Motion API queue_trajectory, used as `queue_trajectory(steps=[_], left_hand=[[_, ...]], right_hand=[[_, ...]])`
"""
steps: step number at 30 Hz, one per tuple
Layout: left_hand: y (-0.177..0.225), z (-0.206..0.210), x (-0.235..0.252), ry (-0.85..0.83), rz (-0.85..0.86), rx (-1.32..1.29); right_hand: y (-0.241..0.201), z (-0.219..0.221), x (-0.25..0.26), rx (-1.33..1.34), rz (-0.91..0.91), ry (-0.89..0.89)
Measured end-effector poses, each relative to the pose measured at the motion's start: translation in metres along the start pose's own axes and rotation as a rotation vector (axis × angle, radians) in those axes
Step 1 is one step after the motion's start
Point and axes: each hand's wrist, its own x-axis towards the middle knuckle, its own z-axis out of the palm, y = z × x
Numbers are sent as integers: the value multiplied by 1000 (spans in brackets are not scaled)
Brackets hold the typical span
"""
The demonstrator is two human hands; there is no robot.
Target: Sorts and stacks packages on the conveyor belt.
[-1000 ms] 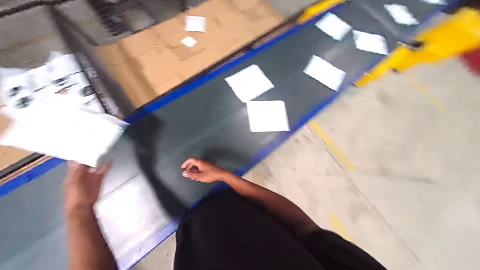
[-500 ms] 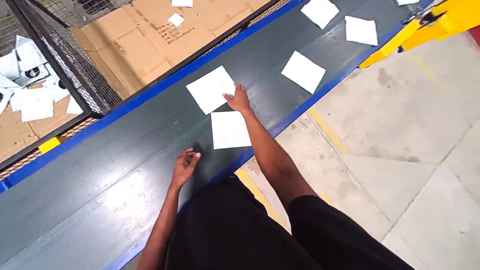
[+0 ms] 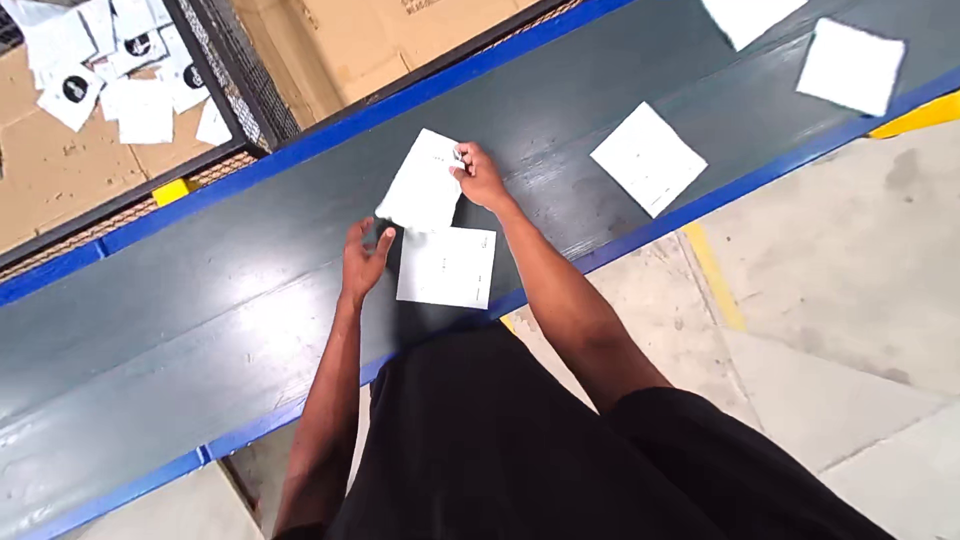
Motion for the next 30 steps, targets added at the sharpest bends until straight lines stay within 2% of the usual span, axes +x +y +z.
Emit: queue_trajectory(steps=[2, 3, 5, 6, 7, 8, 10, 12, 13, 15, 18, 20, 23, 26, 28, 30], left_hand=[[9, -20, 9, 3, -29, -71], [15, -28, 11, -48, -74, -146], [28, -41, 12, -246, -126, -387], [33, -47, 11, -351, -122, -517], [36, -54, 9, -385, -103, -587], [37, -64, 6, -326, -86, -594], [22, -87, -9, -91, -88, -512], [-6, -109, -28, 106, -128, -350], [-22, -118, -41, 167, -162, -246], [-56, -127, -79, 185, -255, 26], [-97, -122, -143, 84, -347, 471], [-112, -111, -163, 150, -361, 622], [-130, -132, -167, 292, -547, 556], [-144, -167, -172, 253, -685, 422], [-134, -188, -169, 190, -609, 152], [-115, -214, -148, 117, -430, -162]], right_hand=[[-39, 3, -17, 201, -132, -153], [-58, 6, -24, 300, -187, -232], [-88, 15, -32, 478, -262, -359], [-99, 17, -33, 554, -279, -388], [-109, 17, -27, 607, -282, -357], [-118, 15, -17, 666, -267, -258], [-127, 8, 15, 929, -182, 10], [-131, -7, 45, 1090, -84, 139], [-131, -10, 51, 1026, -47, 146], [-123, -4, 39, 703, -6, 54], [-104, 33, -25, 320, -31, -185], [-86, 60, -67, 239, -46, -346], [-63, 100, -115, 241, -51, -469], [-49, 107, -159, 271, 9, -522], [-42, 97, -173, 257, -7, -537], [-34, 85, -174, 249, -31, -494]])
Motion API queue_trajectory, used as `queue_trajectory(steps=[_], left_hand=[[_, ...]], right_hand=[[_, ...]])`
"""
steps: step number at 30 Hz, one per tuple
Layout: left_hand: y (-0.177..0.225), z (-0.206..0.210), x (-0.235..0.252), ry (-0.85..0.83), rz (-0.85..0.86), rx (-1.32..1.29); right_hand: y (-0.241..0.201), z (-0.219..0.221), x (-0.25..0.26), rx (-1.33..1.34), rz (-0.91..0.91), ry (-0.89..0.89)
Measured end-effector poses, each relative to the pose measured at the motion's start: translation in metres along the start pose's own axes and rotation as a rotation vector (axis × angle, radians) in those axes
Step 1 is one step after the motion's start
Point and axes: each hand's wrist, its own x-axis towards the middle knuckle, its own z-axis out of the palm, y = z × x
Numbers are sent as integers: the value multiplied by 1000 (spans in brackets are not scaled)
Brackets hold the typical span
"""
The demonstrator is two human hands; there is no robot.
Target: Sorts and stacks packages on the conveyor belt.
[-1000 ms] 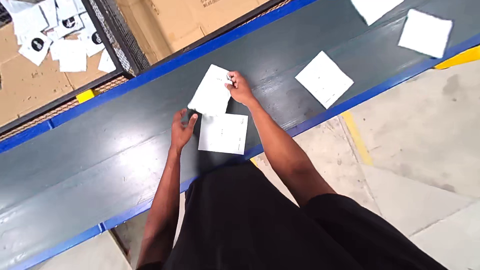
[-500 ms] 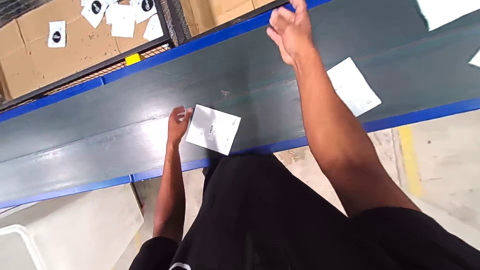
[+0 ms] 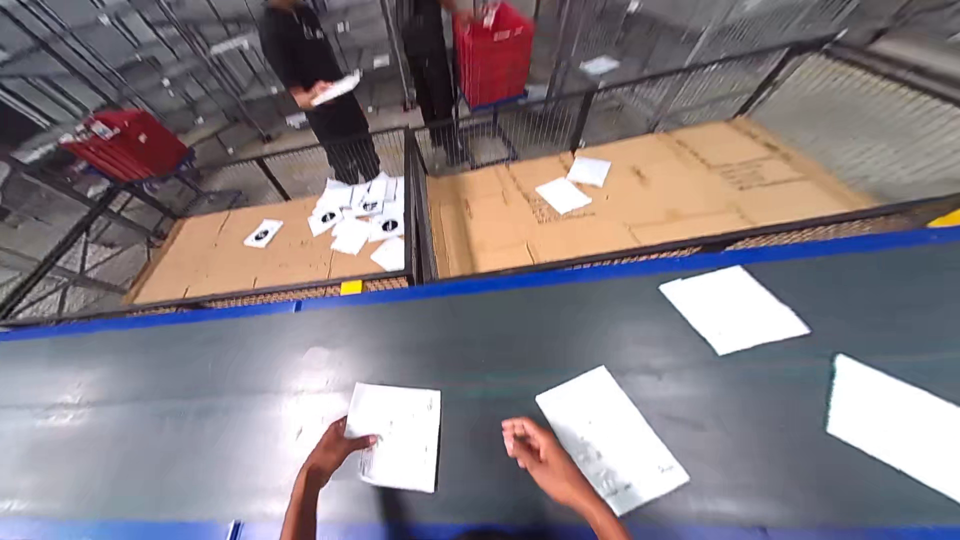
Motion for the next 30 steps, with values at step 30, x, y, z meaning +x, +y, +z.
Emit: queue_trajectory(steps=[30], left_hand=[[19, 112, 45, 114, 180, 838]], right_hand=[[-120, -10, 145, -401, -136, -72]])
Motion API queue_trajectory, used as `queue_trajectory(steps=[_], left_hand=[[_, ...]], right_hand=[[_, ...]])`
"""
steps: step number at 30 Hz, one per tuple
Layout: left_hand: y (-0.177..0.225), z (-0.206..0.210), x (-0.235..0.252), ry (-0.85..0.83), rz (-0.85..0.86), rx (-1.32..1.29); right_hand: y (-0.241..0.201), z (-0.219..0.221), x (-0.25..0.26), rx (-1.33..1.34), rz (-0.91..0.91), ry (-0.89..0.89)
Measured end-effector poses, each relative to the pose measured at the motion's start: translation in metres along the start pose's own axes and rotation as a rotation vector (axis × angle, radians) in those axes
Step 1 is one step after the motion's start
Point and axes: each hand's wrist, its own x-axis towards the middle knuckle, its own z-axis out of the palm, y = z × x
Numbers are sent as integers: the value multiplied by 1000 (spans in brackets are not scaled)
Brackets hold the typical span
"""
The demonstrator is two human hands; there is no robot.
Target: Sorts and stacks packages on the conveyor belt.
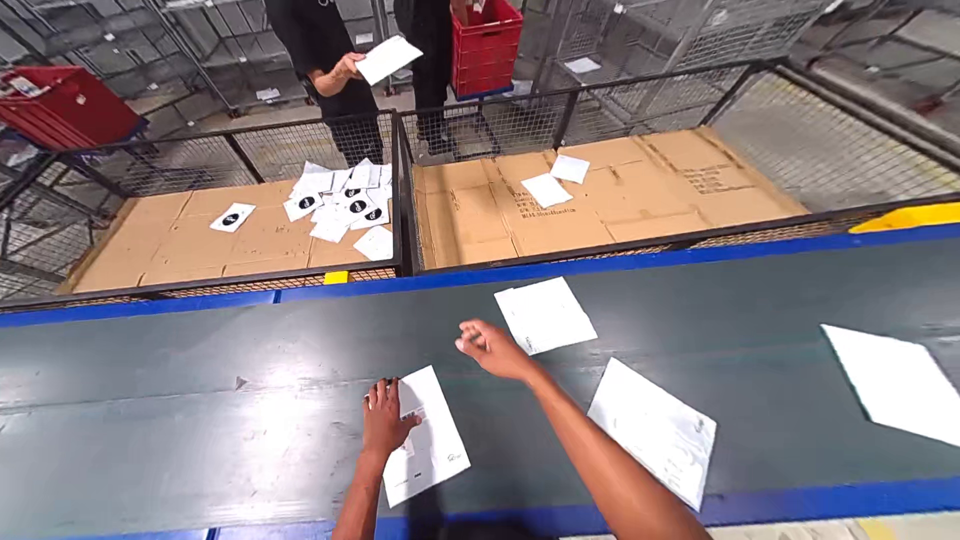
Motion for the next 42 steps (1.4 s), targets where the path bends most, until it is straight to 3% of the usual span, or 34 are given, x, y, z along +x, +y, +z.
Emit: queue_trajectory(steps=[6, 10, 12, 13, 16, 17, 20, 22, 24, 26, 28, 31, 37, 42], left_hand=[[-72, 41, -9, 499, 94, -44], [-77, 47, -11, 536, -14, -41], [-77, 42, 1, 560, -74, -45], [-78, 44, 3, 571, -111, -52], [-82, 47, 1, 588, -211, -27], [-83, 46, 6, 590, -227, -16], [-94, 44, 8, 580, -255, 5], [-101, 39, 13, 581, -272, -5], [-107, 31, 12, 570, -257, -26], [-115, 24, 0, 555, -252, -39], [-132, 16, 10, 570, -248, -39], [-154, 1, 10, 523, -202, -81], [-159, -29, -17, 221, -210, -81], [-139, -9, -32, 180, -266, 11]], right_hand=[[-111, -53, 208, 299, -4, 155], [-163, -108, 355, 518, 14, 297], [-183, -137, 412, 571, 86, 276], [-187, -139, 427, 527, 146, 137], [-173, -90, 446, 362, 155, -646], [-156, -69, 449, 396, 112, -743], [-52, 12, 454, 778, 50, -484], [11, 56, 462, 876, -31, -281], [10, 64, 435, 706, 34, -68], [-12, 67, 382, 346, -32, 5], [-22, 74, 326, -96, -197, -40], [17, 102, 246, -644, -301, -138], [19, 101, 157, -694, -25, 16], [34, 104, 123, -519, 161, 44]])
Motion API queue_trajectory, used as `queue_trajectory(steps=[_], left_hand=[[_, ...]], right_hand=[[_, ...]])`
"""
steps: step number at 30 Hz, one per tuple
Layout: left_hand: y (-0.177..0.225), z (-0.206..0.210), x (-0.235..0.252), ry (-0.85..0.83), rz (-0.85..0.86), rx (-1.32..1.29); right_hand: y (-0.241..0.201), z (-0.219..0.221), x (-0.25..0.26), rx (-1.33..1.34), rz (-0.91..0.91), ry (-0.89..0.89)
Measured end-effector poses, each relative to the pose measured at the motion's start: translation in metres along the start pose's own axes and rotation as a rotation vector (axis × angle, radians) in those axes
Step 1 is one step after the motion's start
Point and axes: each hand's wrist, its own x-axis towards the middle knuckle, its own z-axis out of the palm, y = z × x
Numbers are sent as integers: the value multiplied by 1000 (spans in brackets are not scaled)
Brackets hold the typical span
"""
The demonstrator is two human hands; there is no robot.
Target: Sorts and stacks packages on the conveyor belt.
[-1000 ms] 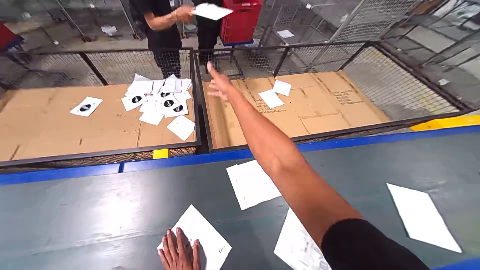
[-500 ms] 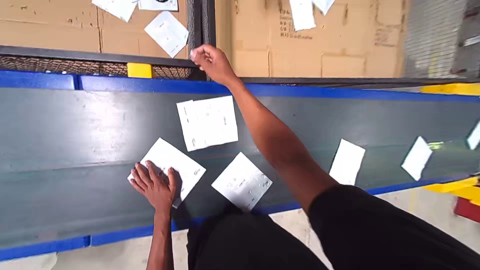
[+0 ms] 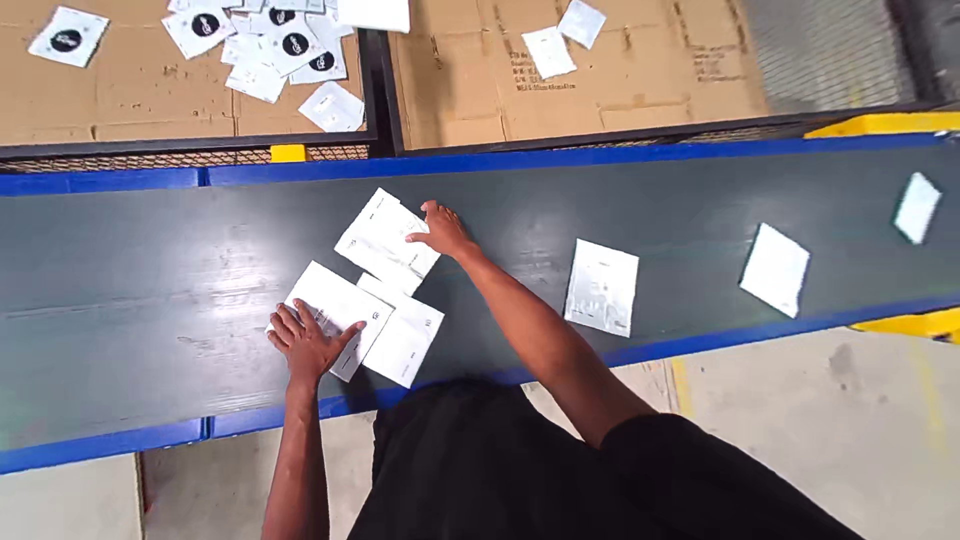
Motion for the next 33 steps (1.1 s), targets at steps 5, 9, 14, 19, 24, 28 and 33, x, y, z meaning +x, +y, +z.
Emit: queue_trajectory(steps=[5, 9, 14, 19, 24, 28, 33], left_hand=[[2, 16, -10, 58, -18, 5], [-5, 23, -23, 111, -55, -2], [-24, 26, -44, 177, -39, -10], [-69, -21, -38, 1, -33, -134], [-122, -50, -17, -79, -139, -122], [-150, -65, -13, -84, -157, -189], [-176, -75, -7, -102, -337, -113]], right_hand=[[-12, 8, -20, 8, 53, -19], [-30, 14, -52, -73, 202, 84], [-69, 49, -100, -132, 216, 54], [-70, 43, -85, 99, 213, -196], [-10, -45, -52, 822, 48, 119], [39, -88, -75, 624, 362, 272], [6, 33, -164, -149, 82, -74]])
